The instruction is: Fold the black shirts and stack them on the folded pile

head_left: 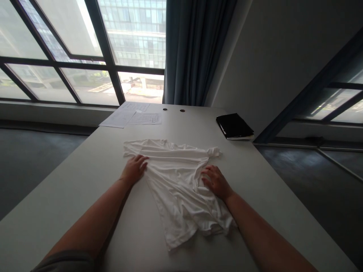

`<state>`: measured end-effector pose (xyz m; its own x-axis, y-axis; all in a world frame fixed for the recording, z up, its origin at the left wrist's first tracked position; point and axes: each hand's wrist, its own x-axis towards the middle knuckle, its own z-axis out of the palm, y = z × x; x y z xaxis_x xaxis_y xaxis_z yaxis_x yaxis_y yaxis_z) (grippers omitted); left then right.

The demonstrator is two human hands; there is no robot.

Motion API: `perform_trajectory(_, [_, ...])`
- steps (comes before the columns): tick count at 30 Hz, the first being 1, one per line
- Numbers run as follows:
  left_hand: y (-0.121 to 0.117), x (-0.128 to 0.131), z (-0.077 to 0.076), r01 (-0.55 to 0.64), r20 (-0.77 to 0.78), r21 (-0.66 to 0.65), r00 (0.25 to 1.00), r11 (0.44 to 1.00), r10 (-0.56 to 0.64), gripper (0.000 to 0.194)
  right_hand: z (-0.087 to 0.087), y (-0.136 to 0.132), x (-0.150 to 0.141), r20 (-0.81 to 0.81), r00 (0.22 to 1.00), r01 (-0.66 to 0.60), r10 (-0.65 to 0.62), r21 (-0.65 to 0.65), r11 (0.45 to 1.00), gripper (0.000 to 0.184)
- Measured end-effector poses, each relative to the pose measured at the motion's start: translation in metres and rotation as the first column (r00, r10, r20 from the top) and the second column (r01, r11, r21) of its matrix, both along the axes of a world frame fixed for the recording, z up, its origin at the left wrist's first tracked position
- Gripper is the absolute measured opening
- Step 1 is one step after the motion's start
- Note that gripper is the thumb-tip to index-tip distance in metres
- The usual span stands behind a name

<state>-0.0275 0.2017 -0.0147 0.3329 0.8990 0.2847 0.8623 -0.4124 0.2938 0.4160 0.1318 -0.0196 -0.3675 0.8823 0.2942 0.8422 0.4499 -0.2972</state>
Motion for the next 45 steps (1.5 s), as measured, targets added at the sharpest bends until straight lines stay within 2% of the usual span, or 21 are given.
perform_trajectory(2, [-0.038,0.028,0.002,0.262,0.049,-0.03,0.964,0.965,-0.26,0.04,0.001,-0.016,-0.008,0.02,0.993,-0.112,0.113,-0.054,0.992,0.044])
perform_trajectory(5, [-0.1,0.068,0.009,0.578,0.105,-0.096,0.816,0.81,-0.569,0.039,-0.001,-0.034,-0.016,0.026,0.983,-0.176,0.18,-0.098,0.979,0.051])
perform_trajectory(7, [-0.133,0.087,0.012,0.707,0.125,-0.138,0.708,0.694,-0.695,0.045,-0.004,-0.04,-0.018,0.001,0.988,-0.152,0.153,-0.079,0.985,0.047])
perform_trajectory(8, [-0.144,0.094,0.013,0.739,0.12,-0.149,0.673,0.657,-0.73,0.047,-0.007,-0.042,-0.018,-0.017,0.991,-0.134,0.133,-0.062,0.989,0.042])
perform_trajectory(10, [-0.156,0.102,0.013,0.761,0.098,-0.16,0.646,0.629,-0.757,0.046,-0.012,-0.042,-0.017,-0.053,0.993,-0.104,0.102,-0.033,0.994,0.03])
perform_trajectory(13, [-0.157,0.104,0.009,0.732,0.078,-0.161,0.678,0.662,-0.731,0.028,-0.021,-0.042,-0.011,-0.093,0.994,-0.056,0.055,-0.007,0.998,0.021])
perform_trajectory(17, [-0.152,0.091,0.002,0.666,0.114,-0.149,0.746,0.731,-0.656,0.011,-0.022,-0.046,0.005,-0.115,0.989,0.095,-0.091,0.027,0.995,0.02])
perform_trajectory(19, [-0.152,0.078,0.001,0.58,0.163,-0.144,0.813,0.802,-0.559,0.014,-0.016,-0.054,0.014,-0.156,0.98,0.135,-0.125,0.057,0.989,0.022])
perform_trajectory(21, [-0.155,0.065,0.003,0.473,0.201,-0.142,0.874,0.87,-0.442,0.021,-0.007,-0.068,0.018,-0.205,0.974,0.112,-0.091,0.095,0.989,0.027])
perform_trajectory(22, [-0.157,0.059,0.004,0.442,0.204,-0.145,0.889,0.885,-0.41,0.027,-0.002,-0.078,0.017,-0.219,0.974,0.078,-0.053,0.108,0.991,0.029])
perform_trajectory(25, [-0.173,0.052,0.009,0.474,0.135,-0.164,0.879,0.865,-0.457,0.047,0.008,-0.115,0.005,-0.178,0.98,-0.072,0.084,0.072,0.995,0.033])
perform_trajectory(27, [-0.188,0.055,0.011,0.478,0.078,-0.172,0.878,0.862,-0.472,0.046,0.009,-0.14,-0.005,-0.099,0.984,-0.148,0.146,-0.007,0.989,0.038])
perform_trajectory(28, [-0.196,0.058,0.011,0.45,0.054,-0.169,0.893,0.877,-0.448,0.038,0.008,-0.15,-0.009,-0.063,0.986,-0.154,0.152,-0.04,0.987,0.039])
perform_trajectory(31, [-0.213,0.064,0.009,0.355,0.016,-0.147,0.934,0.923,-0.357,0.009,0.002,-0.167,-0.008,-0.045,0.996,-0.086,0.083,-0.064,0.994,0.026])
perform_trajectory(32, [-0.217,0.063,0.009,0.35,0.028,-0.138,0.937,0.927,-0.349,0.005,0.0,-0.17,-0.004,-0.076,0.996,-0.055,0.05,-0.057,0.997,0.022])
perform_trajectory(35, [-0.221,0.049,0.013,0.378,0.129,-0.146,0.924,0.914,-0.361,0.013,0.002,-0.173,0.012,-0.23,0.972,0.021,-0.046,-0.11,0.994,0.019])
perform_trajectory(39, [-0.224,0.012,0.034,0.29,0.163,-0.289,0.954,0.912,-0.252,0.017,0.018,-0.179,0.036,-0.356,0.907,0.095,-0.225,-0.346,0.933,0.022])
perform_trajectory(41, [-0.228,-0.007,0.048,0.236,0.126,-0.354,0.971,0.905,-0.204,0.017,0.029,-0.183,0.048,-0.358,0.881,0.147,-0.31,-0.415,0.898,0.026])
perform_trajectory(43, [-0.233,-0.022,0.061,0.193,0.094,-0.401,0.981,0.895,-0.169,0.019,0.039,-0.188,0.059,-0.327,0.88,0.151,-0.344,-0.495,0.856,0.027])
perform_trajectory(44, [-0.236,-0.027,0.067,0.172,0.08,-0.428,0.985,0.887,-0.153,0.02,0.044,-0.191,0.064,-0.295,0.896,0.115,-0.331,-0.566,0.816,0.027])
perform_trajectory(45, [-0.239,-0.031,0.072,0.159,0.069,-0.463,0.987,0.872,-0.144,0.021,0.048,-0.195,0.068,-0.253,0.919,0.062,-0.301,-0.663,0.746,0.025])
